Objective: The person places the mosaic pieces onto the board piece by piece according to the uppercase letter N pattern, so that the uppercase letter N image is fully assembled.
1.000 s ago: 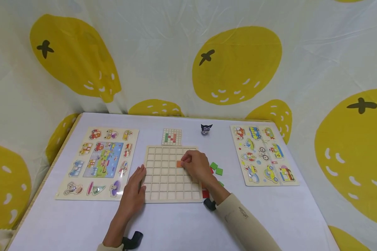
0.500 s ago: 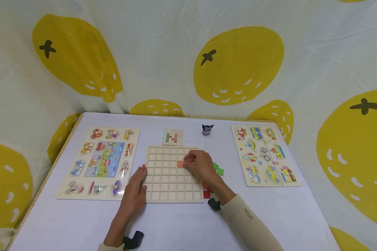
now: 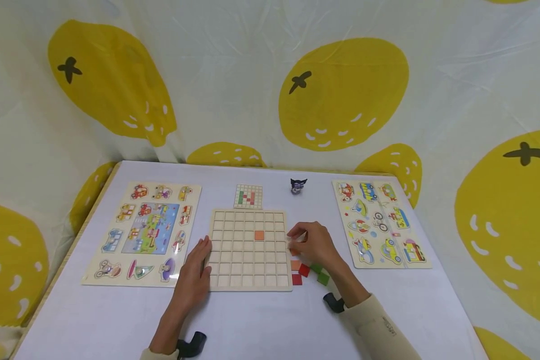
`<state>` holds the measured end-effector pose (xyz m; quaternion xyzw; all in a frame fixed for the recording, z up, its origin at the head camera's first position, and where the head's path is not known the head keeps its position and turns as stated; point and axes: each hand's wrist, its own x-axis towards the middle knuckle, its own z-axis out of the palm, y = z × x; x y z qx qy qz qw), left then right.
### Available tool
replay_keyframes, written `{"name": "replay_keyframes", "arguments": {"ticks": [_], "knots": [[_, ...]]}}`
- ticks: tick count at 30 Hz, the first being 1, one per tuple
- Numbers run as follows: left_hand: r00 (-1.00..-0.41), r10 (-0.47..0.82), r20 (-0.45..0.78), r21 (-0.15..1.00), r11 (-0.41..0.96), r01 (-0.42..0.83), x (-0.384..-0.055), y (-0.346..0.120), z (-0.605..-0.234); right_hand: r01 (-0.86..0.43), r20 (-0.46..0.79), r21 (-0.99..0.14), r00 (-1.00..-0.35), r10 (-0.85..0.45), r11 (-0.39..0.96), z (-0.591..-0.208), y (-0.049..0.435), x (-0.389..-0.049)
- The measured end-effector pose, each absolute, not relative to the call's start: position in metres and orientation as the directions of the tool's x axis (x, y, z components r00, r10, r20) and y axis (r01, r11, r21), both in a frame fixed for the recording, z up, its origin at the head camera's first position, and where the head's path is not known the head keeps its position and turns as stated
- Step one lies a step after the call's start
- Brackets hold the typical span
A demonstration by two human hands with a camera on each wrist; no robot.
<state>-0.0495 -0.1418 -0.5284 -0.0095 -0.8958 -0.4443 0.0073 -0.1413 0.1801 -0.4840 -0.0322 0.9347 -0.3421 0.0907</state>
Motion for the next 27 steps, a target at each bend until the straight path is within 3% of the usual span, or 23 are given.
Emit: {"name": "replay_keyframes", "arguments": {"ticks": [9,27], "knots": [[-1.0,0.008,0.018,0.793,0.609,0.019,-0.0496,-0.1407,-0.5283,0.041,-0.224,-0.61,-0.967,-0.123,0.792,-0.4881,0.1902,-0.1335],[-1.0,0.003,0.01,0.792,0.611,0.01,-0.0486,-0.1399,-0.5269,-0.048,-0.193,-0.567,-0.963,-0.189,0.822,-0.4913,0.1892,-0.1347]]}}
